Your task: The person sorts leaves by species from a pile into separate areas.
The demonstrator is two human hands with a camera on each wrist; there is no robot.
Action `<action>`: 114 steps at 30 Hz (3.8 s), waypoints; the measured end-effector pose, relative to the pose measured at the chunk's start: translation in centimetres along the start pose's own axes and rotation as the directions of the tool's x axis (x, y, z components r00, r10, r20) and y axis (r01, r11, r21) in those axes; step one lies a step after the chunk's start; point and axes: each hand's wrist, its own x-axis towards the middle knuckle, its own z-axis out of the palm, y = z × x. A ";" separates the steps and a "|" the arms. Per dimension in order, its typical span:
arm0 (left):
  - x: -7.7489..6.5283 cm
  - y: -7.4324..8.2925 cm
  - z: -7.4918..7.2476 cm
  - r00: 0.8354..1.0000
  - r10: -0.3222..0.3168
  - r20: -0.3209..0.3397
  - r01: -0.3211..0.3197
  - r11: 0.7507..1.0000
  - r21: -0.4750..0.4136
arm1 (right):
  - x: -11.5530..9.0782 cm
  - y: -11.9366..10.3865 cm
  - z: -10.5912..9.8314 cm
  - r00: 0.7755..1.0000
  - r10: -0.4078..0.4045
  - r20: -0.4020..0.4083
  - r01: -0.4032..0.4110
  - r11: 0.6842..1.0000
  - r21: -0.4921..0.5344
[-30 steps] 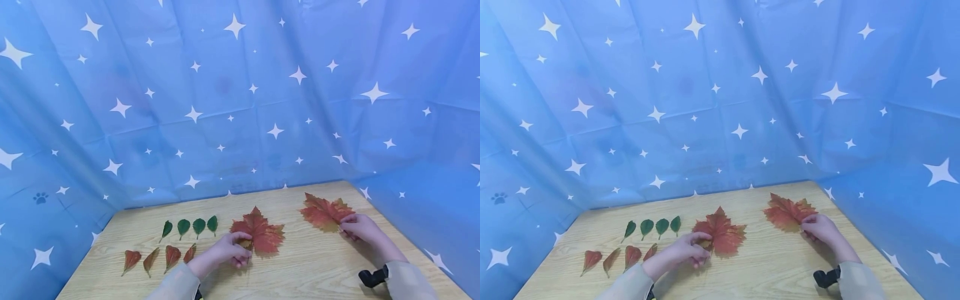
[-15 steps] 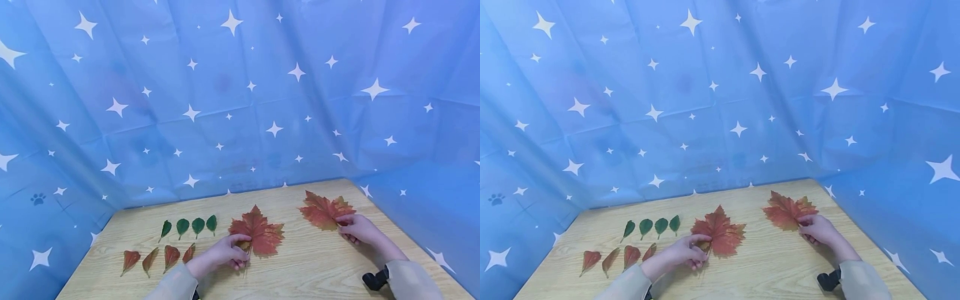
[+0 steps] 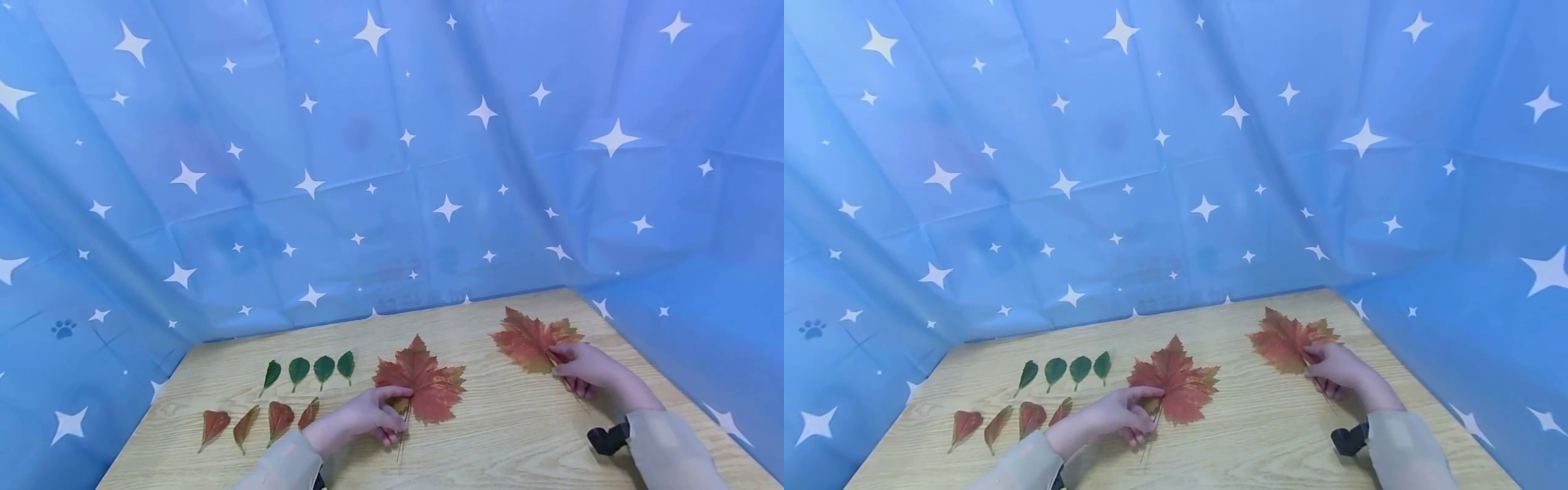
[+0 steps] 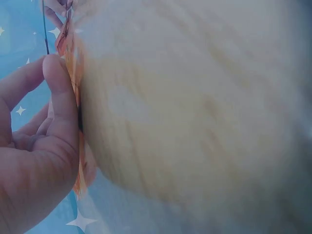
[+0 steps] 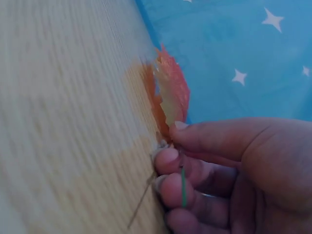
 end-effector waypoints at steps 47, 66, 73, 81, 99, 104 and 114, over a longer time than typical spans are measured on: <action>-1.0 3.2 0.8 0.959 0.166 -0.231 -0.135 0.980 0.143 | -0.1 1.6 -0.4 0.997 -0.029 -0.077 0.021 0.993 -0.114; -4.5 -0.4 4.1 0.984 0.076 -0.159 -0.066 0.996 0.068 | 0.4 1.2 -0.1 0.997 -0.016 -0.081 0.006 0.993 -0.117; -5.7 -1.2 4.6 0.988 0.064 -0.142 -0.056 0.996 0.063 | 0.1 1.0 -0.3 0.996 -0.039 -0.076 0.030 0.993 -0.113; -5.0 -1.7 4.0 0.976 0.053 -0.211 -0.036 0.996 0.083 | 0.4 1.0 -0.1 0.998 -0.048 -0.051 0.043 0.995 -0.093; -4.8 -0.7 3.9 0.967 0.067 -0.245 0.002 0.962 0.272 | 0.7 1.2 -0.2 0.998 -0.029 -0.053 0.023 0.993 -0.115; -4.8 0.0 2.9 0.970 0.104 -0.220 -0.042 0.962 0.269 | 0.8 1.2 -0.3 0.999 -0.021 -0.042 0.016 0.993 -0.114; -5.0 2.2 -0.6 0.918 0.387 -0.088 -0.229 0.697 0.680 | 0.7 0.9 -0.1 0.999 -0.031 -0.023 0.029 0.996 -0.090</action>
